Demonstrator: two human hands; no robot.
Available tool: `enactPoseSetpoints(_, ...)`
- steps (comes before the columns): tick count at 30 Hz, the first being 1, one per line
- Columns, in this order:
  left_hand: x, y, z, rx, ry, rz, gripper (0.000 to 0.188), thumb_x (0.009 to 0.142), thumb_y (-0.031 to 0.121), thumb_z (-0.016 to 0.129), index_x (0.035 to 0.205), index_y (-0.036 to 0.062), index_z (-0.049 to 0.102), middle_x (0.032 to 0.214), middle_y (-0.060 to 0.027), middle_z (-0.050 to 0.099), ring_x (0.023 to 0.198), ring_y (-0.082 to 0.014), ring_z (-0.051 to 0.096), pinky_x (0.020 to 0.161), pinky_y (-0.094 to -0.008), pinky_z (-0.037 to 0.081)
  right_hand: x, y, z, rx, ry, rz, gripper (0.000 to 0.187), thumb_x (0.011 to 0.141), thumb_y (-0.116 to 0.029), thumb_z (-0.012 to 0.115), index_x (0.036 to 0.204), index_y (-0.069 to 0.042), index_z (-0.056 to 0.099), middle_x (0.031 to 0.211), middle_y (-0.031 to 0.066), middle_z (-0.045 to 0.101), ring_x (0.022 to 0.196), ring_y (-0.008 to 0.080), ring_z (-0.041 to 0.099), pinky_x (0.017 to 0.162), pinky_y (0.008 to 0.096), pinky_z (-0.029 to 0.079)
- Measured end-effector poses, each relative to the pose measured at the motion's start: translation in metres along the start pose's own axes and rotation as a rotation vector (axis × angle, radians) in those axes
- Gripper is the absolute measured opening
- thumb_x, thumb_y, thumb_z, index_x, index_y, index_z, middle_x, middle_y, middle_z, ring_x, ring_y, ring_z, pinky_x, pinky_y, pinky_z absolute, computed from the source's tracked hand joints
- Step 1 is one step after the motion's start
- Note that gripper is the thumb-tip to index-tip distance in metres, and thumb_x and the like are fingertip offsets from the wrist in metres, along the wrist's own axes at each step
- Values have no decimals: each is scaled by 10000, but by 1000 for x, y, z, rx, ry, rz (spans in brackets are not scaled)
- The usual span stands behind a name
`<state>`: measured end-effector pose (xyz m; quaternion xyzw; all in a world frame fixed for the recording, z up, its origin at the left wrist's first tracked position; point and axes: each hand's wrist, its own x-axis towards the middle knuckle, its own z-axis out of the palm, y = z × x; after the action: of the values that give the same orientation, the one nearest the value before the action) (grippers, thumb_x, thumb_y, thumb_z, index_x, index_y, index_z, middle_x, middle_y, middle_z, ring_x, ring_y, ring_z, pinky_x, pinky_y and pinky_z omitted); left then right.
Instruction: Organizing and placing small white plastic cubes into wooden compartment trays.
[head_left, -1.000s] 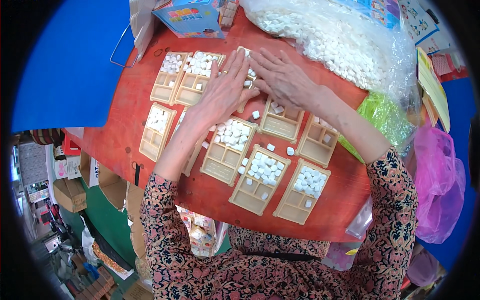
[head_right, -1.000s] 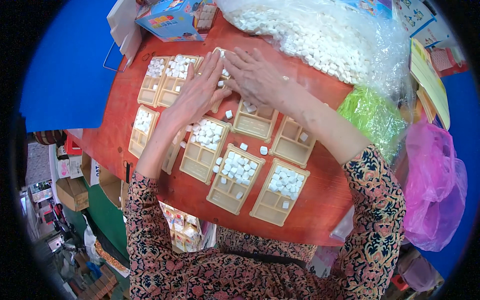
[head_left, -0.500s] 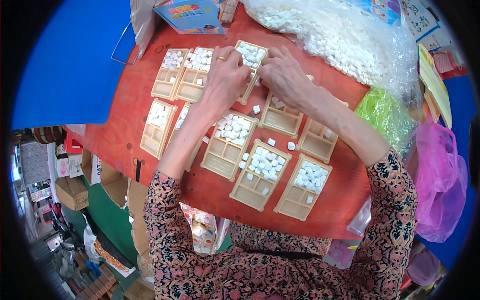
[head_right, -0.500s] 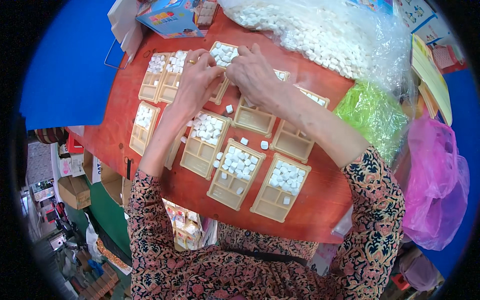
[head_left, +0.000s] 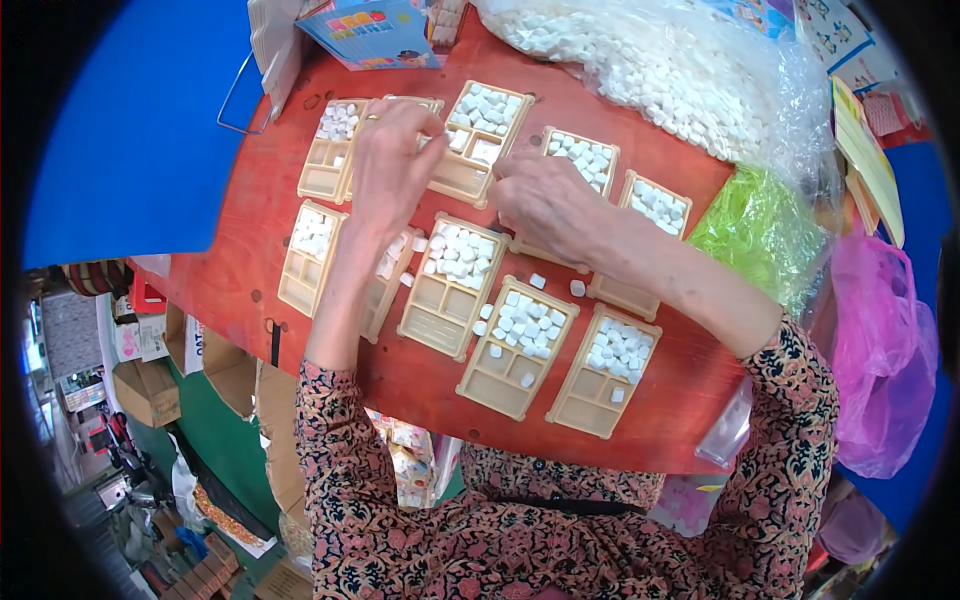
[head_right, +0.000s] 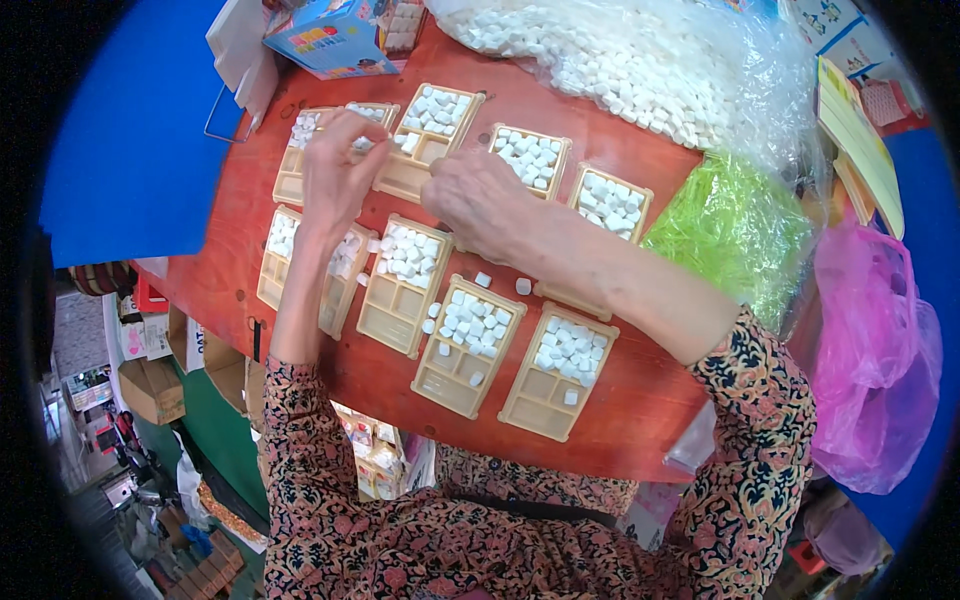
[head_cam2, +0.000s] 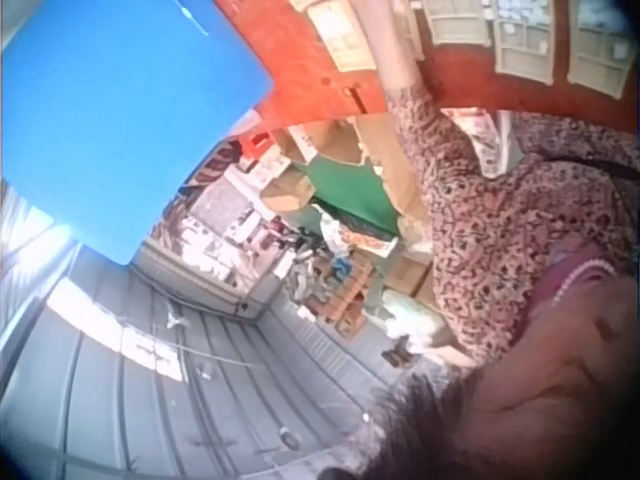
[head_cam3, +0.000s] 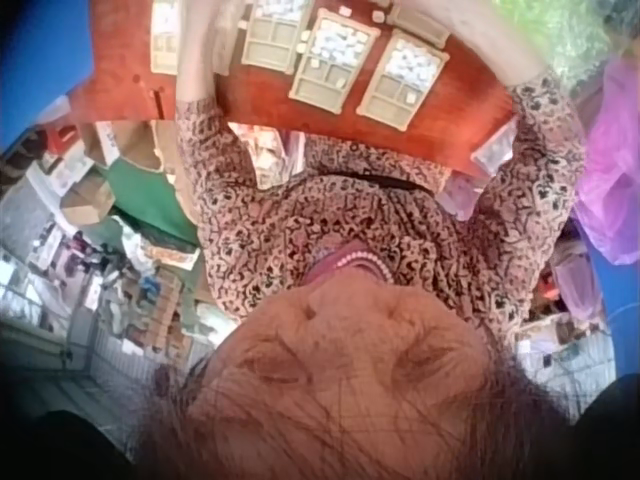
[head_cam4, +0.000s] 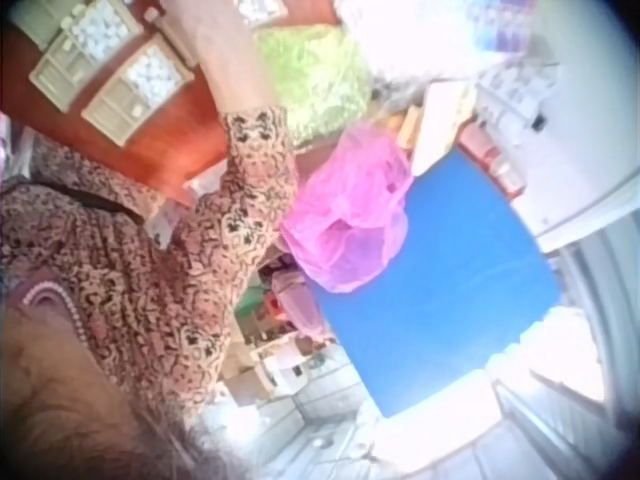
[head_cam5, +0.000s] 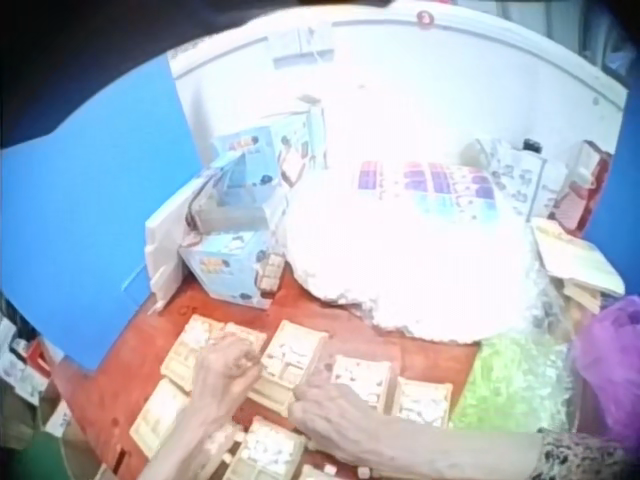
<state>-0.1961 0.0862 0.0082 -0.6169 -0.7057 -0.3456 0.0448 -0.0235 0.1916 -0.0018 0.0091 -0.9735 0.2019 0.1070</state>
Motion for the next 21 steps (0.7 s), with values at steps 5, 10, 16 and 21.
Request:
enactPoseSetpoints(5, -9, -8, -18, 15, -44, -142, 209, 728, 24, 665, 936, -3, 668, 795, -131, 602, 787, -291, 585, 729, -391, 453, 5, -4, 13, -87, -64, 4, 52, 686, -49, 607, 672, -1, 595, 788, 138, 596, 824, 298, 610, 671, 397, 518)
enactPoseSetpoints(10, -4, -10, 0, 45, -111, -65, 190, 735, 8, 651, 923, -2, 674, 775, -128, 577, 765, -314, 570, 706, -405, 454, 8, -5, 13, -91, -69, -47, 46, 696, -39, 606, 686, 3, 589, 791, 133, 598, 819, 297, 611, 672, 392, 516)
enactPoseSetpoints(16, 6, -17, 12, 76, -306, 53, 140, 782, 6, 633, 918, -27, 643, 823, -131, 564, 798, -304, 574, 704, -381, 453, -2, 7, -14, 38, -36, 37, 66, 720, -33, 621, 756, 3, 579, 838, 126, 588, 827, 318, 601, 700, 414, 501)
enactPoseSetpoints(21, 9, -14, 14, -94, -351, -164, 106, 793, 40, 488, 807, -61, 514, 834, -202, 532, 823, -372, 544, 731, -432, 430, -9, 18, -25, 23, 59, 8, 118, 744, -48, 644, 839, -17, 581, 864, 124, 593, 846, 330, 596, 700, 427, 500)
